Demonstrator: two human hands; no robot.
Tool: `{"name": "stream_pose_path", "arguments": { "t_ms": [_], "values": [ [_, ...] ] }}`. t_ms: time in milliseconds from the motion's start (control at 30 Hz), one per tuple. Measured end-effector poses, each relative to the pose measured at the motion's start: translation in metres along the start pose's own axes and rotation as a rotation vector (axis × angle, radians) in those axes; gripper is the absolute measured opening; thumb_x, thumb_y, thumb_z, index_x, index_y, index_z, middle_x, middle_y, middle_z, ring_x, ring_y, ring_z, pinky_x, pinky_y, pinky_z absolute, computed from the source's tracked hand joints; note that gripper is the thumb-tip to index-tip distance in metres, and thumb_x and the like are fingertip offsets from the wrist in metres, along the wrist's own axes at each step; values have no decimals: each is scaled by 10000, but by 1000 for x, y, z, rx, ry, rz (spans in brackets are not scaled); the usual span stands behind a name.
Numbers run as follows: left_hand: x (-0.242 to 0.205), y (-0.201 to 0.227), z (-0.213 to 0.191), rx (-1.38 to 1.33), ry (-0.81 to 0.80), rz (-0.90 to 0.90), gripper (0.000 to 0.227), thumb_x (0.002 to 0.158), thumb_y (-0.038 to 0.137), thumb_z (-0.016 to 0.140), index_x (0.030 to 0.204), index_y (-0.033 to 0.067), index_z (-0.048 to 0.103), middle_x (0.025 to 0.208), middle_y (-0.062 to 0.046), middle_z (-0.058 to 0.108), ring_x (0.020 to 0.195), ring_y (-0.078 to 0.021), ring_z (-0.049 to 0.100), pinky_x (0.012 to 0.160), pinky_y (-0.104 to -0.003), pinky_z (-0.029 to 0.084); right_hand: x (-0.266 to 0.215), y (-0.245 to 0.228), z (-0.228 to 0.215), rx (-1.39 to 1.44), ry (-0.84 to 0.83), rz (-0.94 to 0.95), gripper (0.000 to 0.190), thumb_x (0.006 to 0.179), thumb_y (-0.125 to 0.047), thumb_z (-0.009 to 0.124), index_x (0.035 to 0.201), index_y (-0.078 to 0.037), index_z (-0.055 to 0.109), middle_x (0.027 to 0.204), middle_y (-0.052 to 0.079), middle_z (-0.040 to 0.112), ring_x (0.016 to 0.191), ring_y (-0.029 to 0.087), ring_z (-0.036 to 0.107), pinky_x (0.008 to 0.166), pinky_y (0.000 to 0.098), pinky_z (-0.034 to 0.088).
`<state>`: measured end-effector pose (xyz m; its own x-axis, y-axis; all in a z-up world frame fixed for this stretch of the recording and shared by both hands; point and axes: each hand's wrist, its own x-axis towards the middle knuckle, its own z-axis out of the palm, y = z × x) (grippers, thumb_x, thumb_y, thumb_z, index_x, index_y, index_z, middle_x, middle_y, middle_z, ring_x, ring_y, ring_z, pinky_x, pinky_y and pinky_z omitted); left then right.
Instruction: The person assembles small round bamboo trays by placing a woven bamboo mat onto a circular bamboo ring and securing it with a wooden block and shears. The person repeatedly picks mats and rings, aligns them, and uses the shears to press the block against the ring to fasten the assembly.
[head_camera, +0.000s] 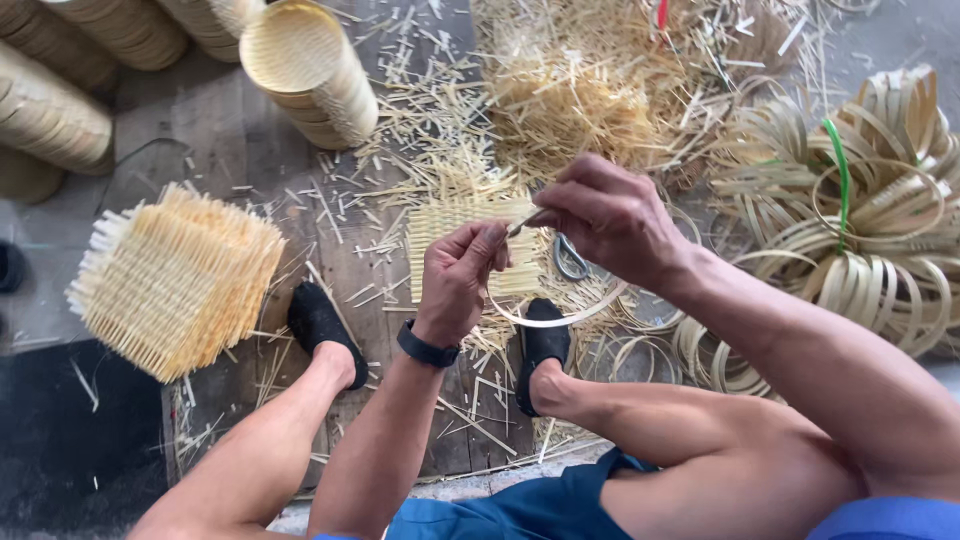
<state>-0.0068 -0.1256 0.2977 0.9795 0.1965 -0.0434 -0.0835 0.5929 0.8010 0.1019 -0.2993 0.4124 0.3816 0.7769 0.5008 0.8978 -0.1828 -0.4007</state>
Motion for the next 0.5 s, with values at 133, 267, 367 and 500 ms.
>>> {"name": "stream_pose_path", "arguments": {
  "t_ms": [133, 267, 367, 500],
  "values": [
    [3, 29, -10, -17, -21, -277, 557, 932, 540, 543, 942, 14, 725, 744, -14, 648, 660, -113, 567, 626, -264, 466, 3, -11, 27, -53, -63, -117, 141, 882, -131, 822, 1001, -90, 761, 928, 58, 599, 809, 177, 576, 545, 301, 491],
    [8, 31, -10, -39, -13, -448, 668, 943, 754, 368, 671, 173, 554, 597, 52, 458, 525, -99, 426, 488, -260, 345, 7, -31, 58, -192, -74, -124, 144, 780, -110, 818, 906, -114, 748, 790, 48, 511, 756, 205, 546, 532, 340, 486],
    [-1, 13, -14, -16, 142, -354, 664, 972, 761, 373, 594, 217, 417, 566, 68, 359, 488, -92, 348, 449, -273, 301, 8, -35, 79, -159, -41, -51, 131, 794, -100, 838, 887, -121, 747, 767, 17, 504, 740, 174, 547, 511, 328, 482],
    [1, -10, -30, -78, 270, -306, 658, 976, 751, 394, 585, 222, 423, 553, 58, 397, 474, -88, 369, 436, -261, 311, 9, -24, 98, -102, -65, 1, 159, 803, -102, 821, 949, -101, 758, 811, 44, 543, 761, 193, 596, 581, 345, 537]
  ]
}}
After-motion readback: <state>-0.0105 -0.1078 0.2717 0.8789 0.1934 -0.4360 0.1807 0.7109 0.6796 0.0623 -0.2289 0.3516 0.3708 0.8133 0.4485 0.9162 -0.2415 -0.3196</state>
